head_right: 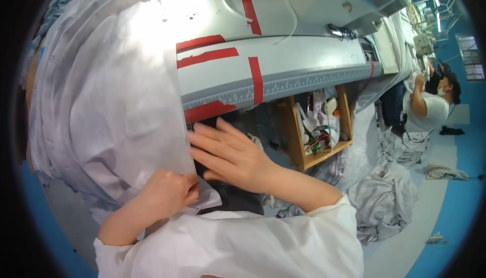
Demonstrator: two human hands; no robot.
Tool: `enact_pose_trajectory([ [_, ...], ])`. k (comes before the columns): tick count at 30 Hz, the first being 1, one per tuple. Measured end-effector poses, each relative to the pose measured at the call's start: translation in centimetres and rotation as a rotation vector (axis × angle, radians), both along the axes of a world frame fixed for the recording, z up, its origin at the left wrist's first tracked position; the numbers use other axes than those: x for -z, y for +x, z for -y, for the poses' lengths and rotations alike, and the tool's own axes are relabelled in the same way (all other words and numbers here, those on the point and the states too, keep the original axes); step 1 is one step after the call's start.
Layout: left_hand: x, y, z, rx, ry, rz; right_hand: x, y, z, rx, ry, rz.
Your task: The person aligns and marks fabric with a pencil, folds the edges, and feeds the material through a sewing machine to stitch seams while attaching fabric strips.
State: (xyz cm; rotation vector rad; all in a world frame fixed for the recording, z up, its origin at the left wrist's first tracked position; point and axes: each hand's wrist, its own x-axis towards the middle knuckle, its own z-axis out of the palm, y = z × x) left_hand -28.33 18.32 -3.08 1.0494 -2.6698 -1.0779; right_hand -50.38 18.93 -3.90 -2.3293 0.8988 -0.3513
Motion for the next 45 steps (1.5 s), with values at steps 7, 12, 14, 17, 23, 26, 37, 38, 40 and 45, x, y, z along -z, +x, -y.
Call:
enact_pose_trajectory([
  [7,-3.2,0.4,15.4,-0.632,0.14,-0.369,4.6,1.5,4.1,-0.148,-0.274,0.426],
  [12,1.8,1.0,31.2,-0.599,-0.428,-0.407,3.5,0.6,5.0,-0.185,-0.262,0.301],
  [14,3.2,0.9,34.3,-0.695,-0.791,-0.245,2.6,0.7,5.9,-0.136,-0.237,0.389],
  [17,3.4,0.8,36.3,-0.718,-0.762,-0.227,1.1,0.9,7.3,-0.114,-0.199,0.362],
  [23,1.8,0.8,39.3,-0.68,-0.709,-0.257,-0.4,0.6,9.0,-0.088,-0.161,0.329],
  [26,1.8,0.8,41.2,-0.67,-0.817,-0.321,-0.8,0.6,10.2,-0.05,-0.142,0.315],
  [37,1.6,1.5,46.8,-0.702,-0.912,-0.245,-2.2,0.8,16.0,-0.076,0.029,0.316],
  [38,1.7,1.6,47.4,-0.722,-0.876,-0.238,-2.2,0.8,16.5,-0.078,0.028,0.318],
  [40,1.9,1.8,48.5,-0.749,-0.843,-0.229,-2.5,0.8,17.5,-0.116,0.051,0.284],
  [45,2.1,2.2,50.8,-0.768,-0.863,-0.277,-2.9,1.2,19.7,-0.122,-0.009,0.288],
])
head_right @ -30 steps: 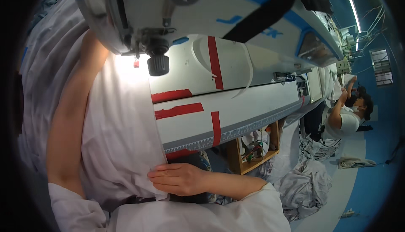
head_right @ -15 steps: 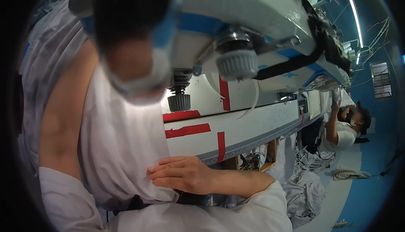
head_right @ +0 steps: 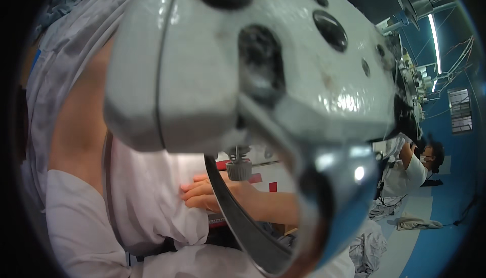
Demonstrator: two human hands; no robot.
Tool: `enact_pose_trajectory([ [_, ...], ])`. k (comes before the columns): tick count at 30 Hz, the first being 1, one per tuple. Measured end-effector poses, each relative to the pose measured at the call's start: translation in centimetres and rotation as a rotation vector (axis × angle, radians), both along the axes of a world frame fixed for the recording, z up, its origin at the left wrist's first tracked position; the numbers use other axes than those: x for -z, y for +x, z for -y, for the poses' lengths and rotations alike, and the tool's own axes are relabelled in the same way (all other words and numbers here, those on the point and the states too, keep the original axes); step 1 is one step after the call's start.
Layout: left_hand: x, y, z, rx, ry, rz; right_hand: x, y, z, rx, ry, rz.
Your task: The person aligns and marks fabric with a pencil, folds the edges, and feeds the material through a sewing machine to stitch seams while attaching fabric strips.
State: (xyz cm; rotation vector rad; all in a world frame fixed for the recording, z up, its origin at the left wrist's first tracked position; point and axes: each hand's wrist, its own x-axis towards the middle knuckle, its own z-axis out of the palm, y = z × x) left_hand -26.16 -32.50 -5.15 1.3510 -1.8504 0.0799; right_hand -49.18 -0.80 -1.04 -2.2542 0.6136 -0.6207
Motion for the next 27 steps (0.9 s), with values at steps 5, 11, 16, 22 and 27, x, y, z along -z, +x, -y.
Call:
enact_pose_trajectory([
  [5,2.6,0.6,3.5,-0.098,0.026,0.072,0.9,-0.6,1.1,0.03,-0.004,0.009],
  [11,0.5,-1.0,-2.4,-0.013,0.153,-0.015,2.0,-2.3,0.0,0.131,0.015,0.022],
  [16,-4.0,5.1,-28.4,0.114,0.151,0.347,2.7,-2.4,-1.0,0.176,0.099,0.028],
  [22,0.0,16.8,-40.2,-0.151,0.313,0.481,4.6,-1.9,-0.8,0.201,0.045,0.017],
  [27,3.9,25.5,-22.7,-0.208,0.127,0.406,2.3,0.0,-2.7,0.302,-0.05,0.157],
])
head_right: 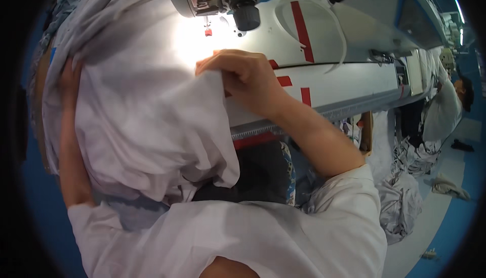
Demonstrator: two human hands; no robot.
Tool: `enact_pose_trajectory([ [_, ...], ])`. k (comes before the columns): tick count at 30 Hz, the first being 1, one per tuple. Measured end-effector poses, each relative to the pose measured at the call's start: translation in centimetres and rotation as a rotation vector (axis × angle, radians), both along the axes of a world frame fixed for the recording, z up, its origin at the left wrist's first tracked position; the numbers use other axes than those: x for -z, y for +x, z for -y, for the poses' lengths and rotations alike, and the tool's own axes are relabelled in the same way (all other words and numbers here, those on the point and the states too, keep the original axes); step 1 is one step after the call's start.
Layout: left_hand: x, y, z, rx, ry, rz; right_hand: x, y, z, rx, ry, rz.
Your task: The person aligns and marks fabric with a pencil, folds the edges, and feeds the material through a sewing machine to stitch seams while attaching fabric strips.
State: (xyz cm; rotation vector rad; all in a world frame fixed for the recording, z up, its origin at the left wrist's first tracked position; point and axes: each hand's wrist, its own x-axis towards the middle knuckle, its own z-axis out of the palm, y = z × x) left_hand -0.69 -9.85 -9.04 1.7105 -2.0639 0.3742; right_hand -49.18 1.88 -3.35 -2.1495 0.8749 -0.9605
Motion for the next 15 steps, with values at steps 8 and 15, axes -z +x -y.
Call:
enact_pose_trajectory([
  [8,-2.5,-5.7,4.2,-0.239,0.096,0.204,-4.1,6.7,-11.8,0.309,0.719,0.147],
  [15,-7.1,-18.6,-15.3,0.419,0.471,-0.199,-1.1,2.6,-20.4,-0.027,0.862,0.629],
])
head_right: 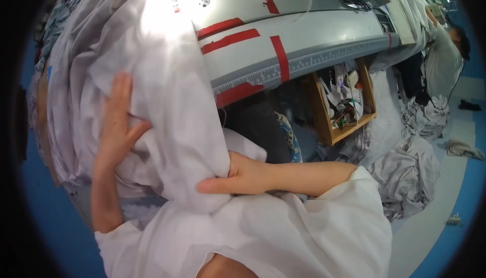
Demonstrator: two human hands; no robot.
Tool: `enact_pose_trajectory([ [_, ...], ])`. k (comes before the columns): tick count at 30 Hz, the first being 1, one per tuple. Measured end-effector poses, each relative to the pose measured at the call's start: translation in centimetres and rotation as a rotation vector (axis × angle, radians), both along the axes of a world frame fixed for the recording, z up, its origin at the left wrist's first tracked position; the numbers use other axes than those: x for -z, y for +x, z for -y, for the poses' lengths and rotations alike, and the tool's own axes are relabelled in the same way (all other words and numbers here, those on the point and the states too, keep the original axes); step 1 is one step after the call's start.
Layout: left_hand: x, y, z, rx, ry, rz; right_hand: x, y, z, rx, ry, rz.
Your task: The person aligns and marks fabric with a pencil, folds the edges, and feeds the material through a sewing machine to stitch seams while attaching fabric strips.
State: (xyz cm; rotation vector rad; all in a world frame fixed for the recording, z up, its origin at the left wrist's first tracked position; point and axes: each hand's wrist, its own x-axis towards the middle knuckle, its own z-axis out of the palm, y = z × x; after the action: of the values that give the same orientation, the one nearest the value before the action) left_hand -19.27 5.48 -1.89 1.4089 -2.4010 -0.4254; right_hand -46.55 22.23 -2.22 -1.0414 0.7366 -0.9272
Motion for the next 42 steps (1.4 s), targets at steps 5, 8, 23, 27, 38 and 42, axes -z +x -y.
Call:
enact_pose_trajectory([
  [5,0.5,2.4,1.1,-0.253,0.039,-0.176,6.9,-0.2,-5.3,-0.266,0.185,-0.422],
  [8,-1.2,-1.1,-2.4,-0.143,-0.471,0.139,8.9,0.4,-6.2,-0.396,-0.008,-0.7],
  [23,2.9,-9.9,-16.3,0.11,0.292,-0.203,6.8,1.7,-6.4,-0.341,-0.272,-0.772],
  [27,3.0,-10.3,-16.6,0.014,0.309,-0.261,6.8,1.5,-6.3,-0.304,-0.174,-0.682],
  [38,3.6,-9.7,-17.4,-0.158,0.715,-0.519,6.1,-1.3,-5.0,-0.22,0.44,-0.233],
  [42,4.1,-9.1,-17.6,-0.181,0.871,-0.617,6.8,-0.4,-4.2,-0.097,0.185,-0.261],
])
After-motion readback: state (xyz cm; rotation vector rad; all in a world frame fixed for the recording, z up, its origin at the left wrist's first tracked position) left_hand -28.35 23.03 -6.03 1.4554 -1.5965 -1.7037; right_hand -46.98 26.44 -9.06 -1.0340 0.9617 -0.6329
